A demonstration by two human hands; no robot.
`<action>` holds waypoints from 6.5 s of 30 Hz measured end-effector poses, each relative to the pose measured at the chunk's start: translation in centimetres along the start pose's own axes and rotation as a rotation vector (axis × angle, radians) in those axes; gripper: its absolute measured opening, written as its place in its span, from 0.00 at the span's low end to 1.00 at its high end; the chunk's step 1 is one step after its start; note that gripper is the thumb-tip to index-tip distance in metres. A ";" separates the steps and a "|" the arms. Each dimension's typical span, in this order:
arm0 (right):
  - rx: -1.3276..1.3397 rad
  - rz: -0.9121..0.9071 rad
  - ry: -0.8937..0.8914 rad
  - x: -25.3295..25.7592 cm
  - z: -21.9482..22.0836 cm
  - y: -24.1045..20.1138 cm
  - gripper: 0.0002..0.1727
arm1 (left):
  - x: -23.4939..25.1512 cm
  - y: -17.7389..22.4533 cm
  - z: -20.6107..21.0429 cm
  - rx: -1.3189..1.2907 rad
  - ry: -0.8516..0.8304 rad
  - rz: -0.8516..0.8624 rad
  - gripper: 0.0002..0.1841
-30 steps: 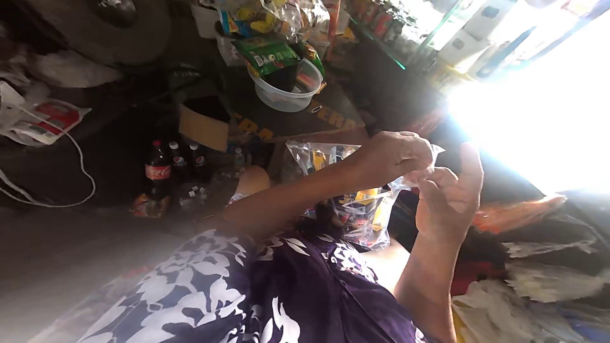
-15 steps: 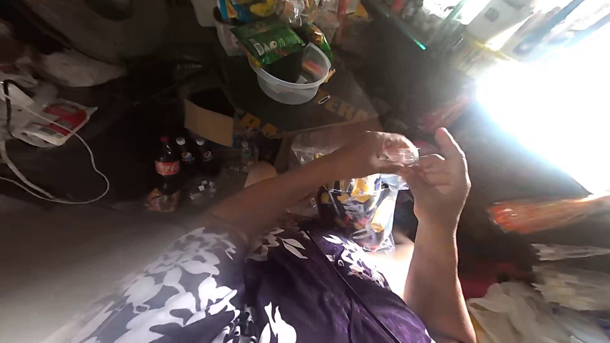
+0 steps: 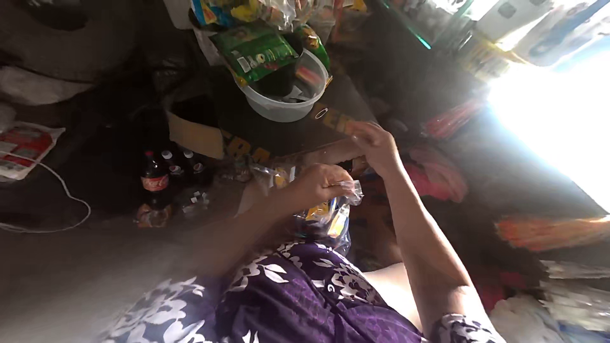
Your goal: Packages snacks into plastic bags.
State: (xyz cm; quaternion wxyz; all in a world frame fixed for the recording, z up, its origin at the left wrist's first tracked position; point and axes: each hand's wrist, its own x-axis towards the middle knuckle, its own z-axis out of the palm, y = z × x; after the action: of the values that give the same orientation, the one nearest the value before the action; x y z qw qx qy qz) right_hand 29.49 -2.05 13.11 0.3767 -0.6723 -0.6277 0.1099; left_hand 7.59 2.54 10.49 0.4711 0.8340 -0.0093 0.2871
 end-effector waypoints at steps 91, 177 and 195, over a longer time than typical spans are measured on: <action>1.216 -0.281 0.308 -19.5 -1.0 -3.8 0.26 | -0.2 8.3 8.8 -0.217 -0.043 0.144 0.05; 0.956 -0.188 0.614 -19.0 1.0 -4.8 0.09 | -0.4 5.0 9.3 -0.050 0.218 0.233 0.04; 0.770 -0.249 0.595 -19.4 0.3 -4.3 0.12 | -0.2 5.5 10.2 -0.208 0.151 0.040 0.07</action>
State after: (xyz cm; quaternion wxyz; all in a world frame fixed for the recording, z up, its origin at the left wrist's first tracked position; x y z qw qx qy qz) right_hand 22.36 -20.24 9.37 0.7704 -0.4067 -0.4824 0.0915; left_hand 10.63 -8.61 10.72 0.5486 0.7562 -0.0201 0.3561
